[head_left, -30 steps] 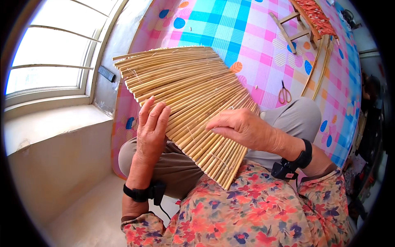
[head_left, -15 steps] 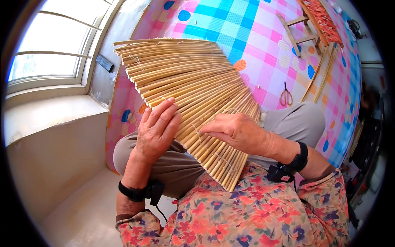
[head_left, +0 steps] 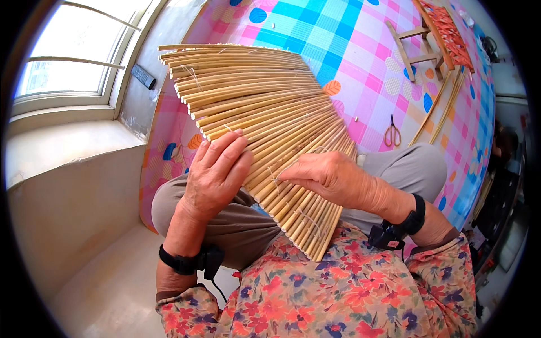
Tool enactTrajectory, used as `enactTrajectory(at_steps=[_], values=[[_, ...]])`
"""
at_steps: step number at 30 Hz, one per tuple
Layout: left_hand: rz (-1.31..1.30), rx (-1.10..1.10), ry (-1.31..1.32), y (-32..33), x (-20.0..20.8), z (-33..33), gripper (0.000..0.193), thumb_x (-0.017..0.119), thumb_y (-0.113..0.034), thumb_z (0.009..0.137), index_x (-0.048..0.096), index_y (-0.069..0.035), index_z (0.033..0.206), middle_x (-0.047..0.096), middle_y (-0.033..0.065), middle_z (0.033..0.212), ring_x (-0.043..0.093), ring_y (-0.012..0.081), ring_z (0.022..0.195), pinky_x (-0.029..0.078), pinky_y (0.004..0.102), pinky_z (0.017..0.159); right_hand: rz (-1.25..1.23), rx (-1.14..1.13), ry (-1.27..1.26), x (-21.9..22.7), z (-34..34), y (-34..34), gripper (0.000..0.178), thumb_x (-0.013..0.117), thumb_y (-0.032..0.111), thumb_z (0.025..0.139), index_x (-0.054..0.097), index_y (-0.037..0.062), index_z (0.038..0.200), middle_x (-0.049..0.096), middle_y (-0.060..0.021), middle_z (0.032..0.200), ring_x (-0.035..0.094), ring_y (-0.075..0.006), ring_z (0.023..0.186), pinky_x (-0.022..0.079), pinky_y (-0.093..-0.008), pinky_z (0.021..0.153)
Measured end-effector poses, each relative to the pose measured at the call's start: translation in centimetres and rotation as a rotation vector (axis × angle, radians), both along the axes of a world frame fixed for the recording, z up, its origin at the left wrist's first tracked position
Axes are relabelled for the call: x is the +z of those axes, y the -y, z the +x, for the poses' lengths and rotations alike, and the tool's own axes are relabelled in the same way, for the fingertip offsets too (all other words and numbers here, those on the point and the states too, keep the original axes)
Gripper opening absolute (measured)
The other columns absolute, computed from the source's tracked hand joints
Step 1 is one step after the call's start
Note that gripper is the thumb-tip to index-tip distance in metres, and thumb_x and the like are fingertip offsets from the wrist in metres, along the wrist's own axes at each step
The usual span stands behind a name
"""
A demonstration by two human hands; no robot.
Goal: The person constructs a bamboo mat by threading a long white cord through pre-arranged bamboo sticks, tying knots at intervals to secure the structure.
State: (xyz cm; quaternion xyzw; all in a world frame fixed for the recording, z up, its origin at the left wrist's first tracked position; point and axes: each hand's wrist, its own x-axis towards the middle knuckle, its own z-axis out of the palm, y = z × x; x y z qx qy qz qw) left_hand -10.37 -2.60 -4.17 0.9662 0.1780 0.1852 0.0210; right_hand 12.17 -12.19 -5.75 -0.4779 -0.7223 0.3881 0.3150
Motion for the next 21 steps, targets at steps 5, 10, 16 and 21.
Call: enactTrajectory(at_steps=[5,10,16,21], values=[[-0.004,0.0,0.0,0.0,0.0,-0.1,0.022,0.063,-0.008,0.072,0.062,-0.005,0.093,0.059,0.0087,0.108,0.057,0.0245,0.107,0.047,0.0372,0.078,-0.004,0.03,0.03,0.5,0.1,-0.3,0.017,0.06,0.014,0.087,0.067,0.0085,0.101,0.062,-0.0091,0.079,0.063,-0.0262,0.073,0.051,-0.0339,0.063],[-0.008,-0.003,-0.007,0.0,0.2,0.0,0.022,0.062,-0.008,0.071,0.061,-0.005,0.093,0.058,0.0086,0.108,0.056,0.0245,0.107,0.047,0.037,0.078,0.017,0.035,0.038,0.5,0.1,-0.4,0.017,0.061,0.014,0.086,0.067,0.0083,0.101,0.062,-0.009,0.078,0.063,-0.0265,0.073,0.051,-0.0342,0.063],[0.006,-0.008,-0.006,0.0,0.3,0.1,0.023,0.062,-0.009,0.071,0.061,-0.005,0.094,0.058,0.0088,0.107,0.056,0.0245,0.106,0.047,0.0369,0.078,0.076,0.075,0.17,1.6,0.2,-0.9,0.016,0.061,0.015,0.085,0.066,0.0103,0.099,0.06,-0.0073,0.074,0.063,-0.0253,0.071,0.051,-0.0353,0.06],[0.052,-0.038,0.023,-0.1,0.0,0.2,0.022,0.061,-0.01,0.07,0.06,-0.005,0.092,0.058,0.0093,0.106,0.056,0.0242,0.106,0.047,0.0367,0.077,0.12,0.193,0.453,3.8,0.0,-1.9,0.014,0.057,0.006,0.073,0.066,0.0071,0.084,0.063,-0.0102,0.075,0.065,-0.0264,0.075,0.052,-0.0369,0.06]])
